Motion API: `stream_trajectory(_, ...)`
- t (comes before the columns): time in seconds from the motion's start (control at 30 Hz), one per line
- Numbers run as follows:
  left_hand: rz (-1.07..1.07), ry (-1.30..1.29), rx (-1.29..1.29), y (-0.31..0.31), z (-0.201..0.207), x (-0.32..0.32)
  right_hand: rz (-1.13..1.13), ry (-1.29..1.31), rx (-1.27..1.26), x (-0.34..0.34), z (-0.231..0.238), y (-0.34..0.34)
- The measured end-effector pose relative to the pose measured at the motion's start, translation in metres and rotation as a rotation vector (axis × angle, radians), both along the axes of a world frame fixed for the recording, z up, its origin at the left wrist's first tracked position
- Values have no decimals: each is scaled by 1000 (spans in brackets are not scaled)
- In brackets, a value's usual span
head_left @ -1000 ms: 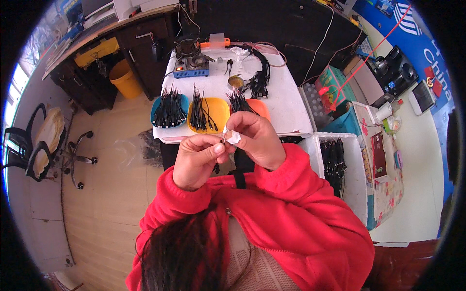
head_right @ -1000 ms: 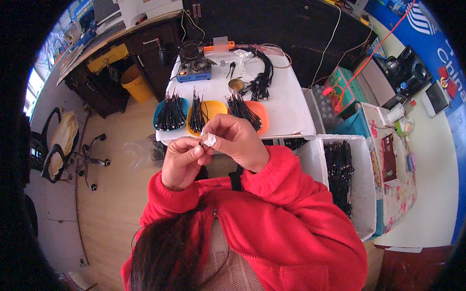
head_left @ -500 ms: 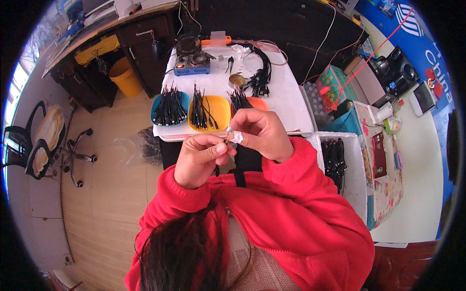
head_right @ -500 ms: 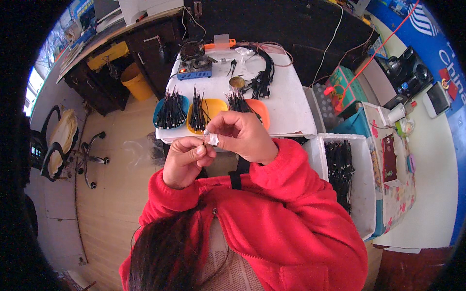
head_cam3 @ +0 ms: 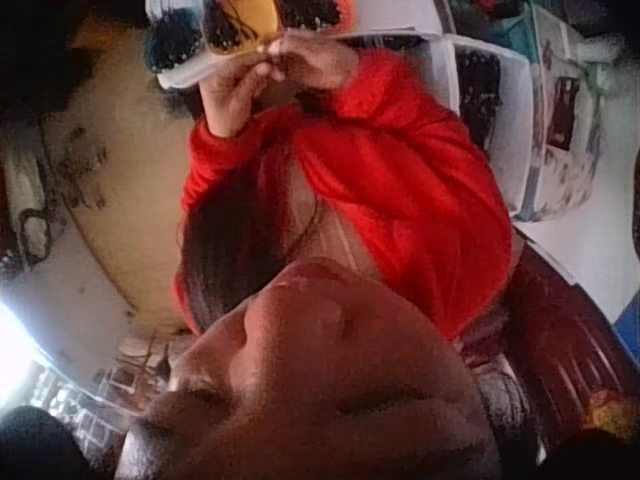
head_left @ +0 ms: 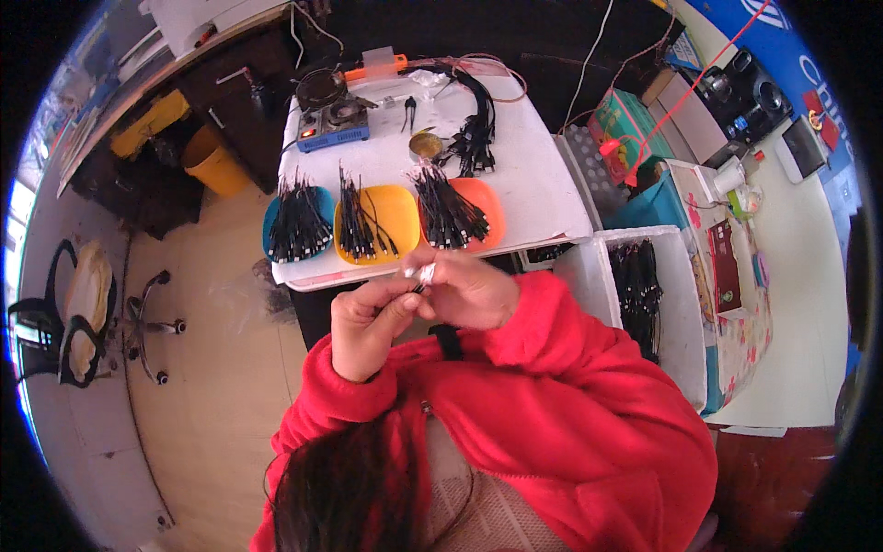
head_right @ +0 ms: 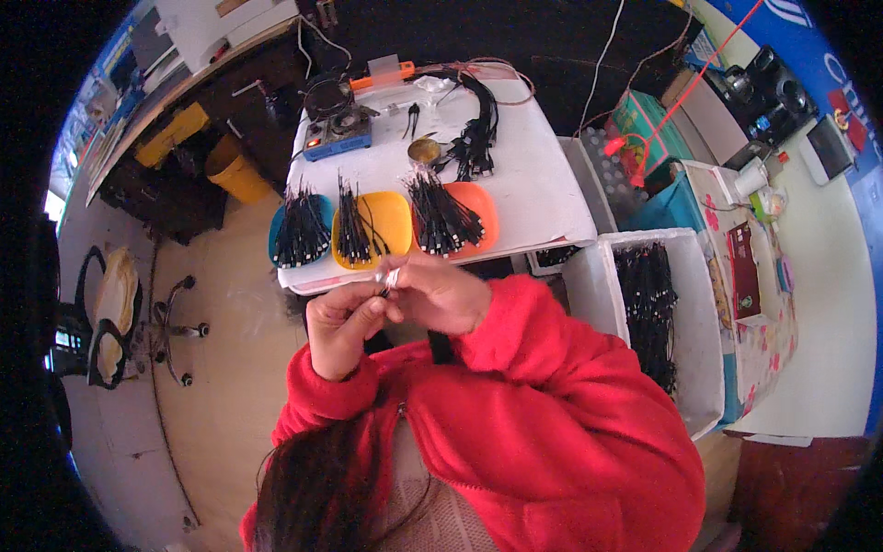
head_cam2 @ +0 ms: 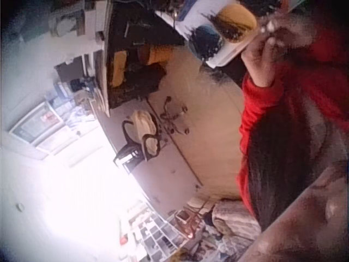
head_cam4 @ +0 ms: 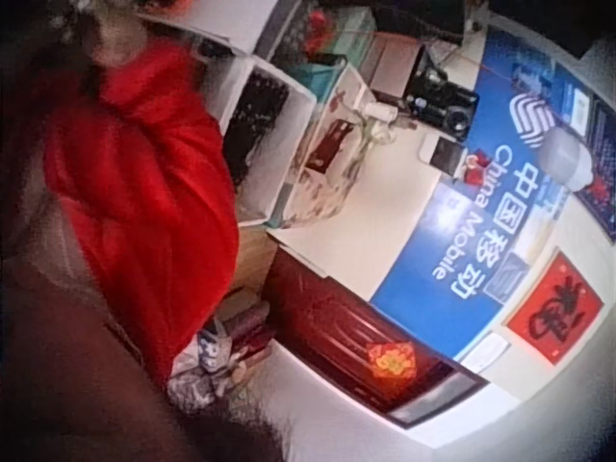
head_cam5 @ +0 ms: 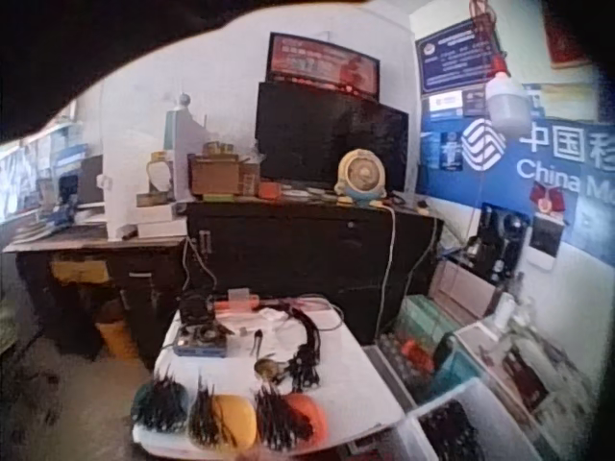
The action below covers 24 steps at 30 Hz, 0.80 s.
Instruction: The person repeatedly picks up small black wires, applies solder to their ends using a soldering iron, and places the finished wires into a container. The process is repeated for multiple wires throughout the clip.
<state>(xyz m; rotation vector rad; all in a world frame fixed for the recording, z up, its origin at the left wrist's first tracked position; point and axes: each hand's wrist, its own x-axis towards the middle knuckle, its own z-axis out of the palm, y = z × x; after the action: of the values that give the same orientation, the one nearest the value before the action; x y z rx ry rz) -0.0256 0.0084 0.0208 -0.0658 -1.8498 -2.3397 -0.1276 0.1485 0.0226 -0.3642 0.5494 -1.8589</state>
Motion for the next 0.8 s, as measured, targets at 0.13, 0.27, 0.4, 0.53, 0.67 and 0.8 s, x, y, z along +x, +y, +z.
stream_trajectory(0.13,-18,-112,52,-2,-18,-17,-150,111,180,-11,-32,2)
stream_trajectory(0.27,15,-161,233,-4,-29,-34,-575,1104,694,-93,-60,17)
stream_trajectory(0.4,32,-183,282,-4,-37,-44,-769,1423,1097,-145,-88,15)
stream_trajectory(0.53,67,-195,295,-5,-44,-46,-702,1535,1209,-150,-103,10)
stream_trajectory(0.67,103,-221,298,-7,-46,-42,-819,1354,1200,-148,-93,10)
stream_trajectory(0.8,174,-132,302,-2,-41,-42,-1026,1342,1028,-125,-55,12)
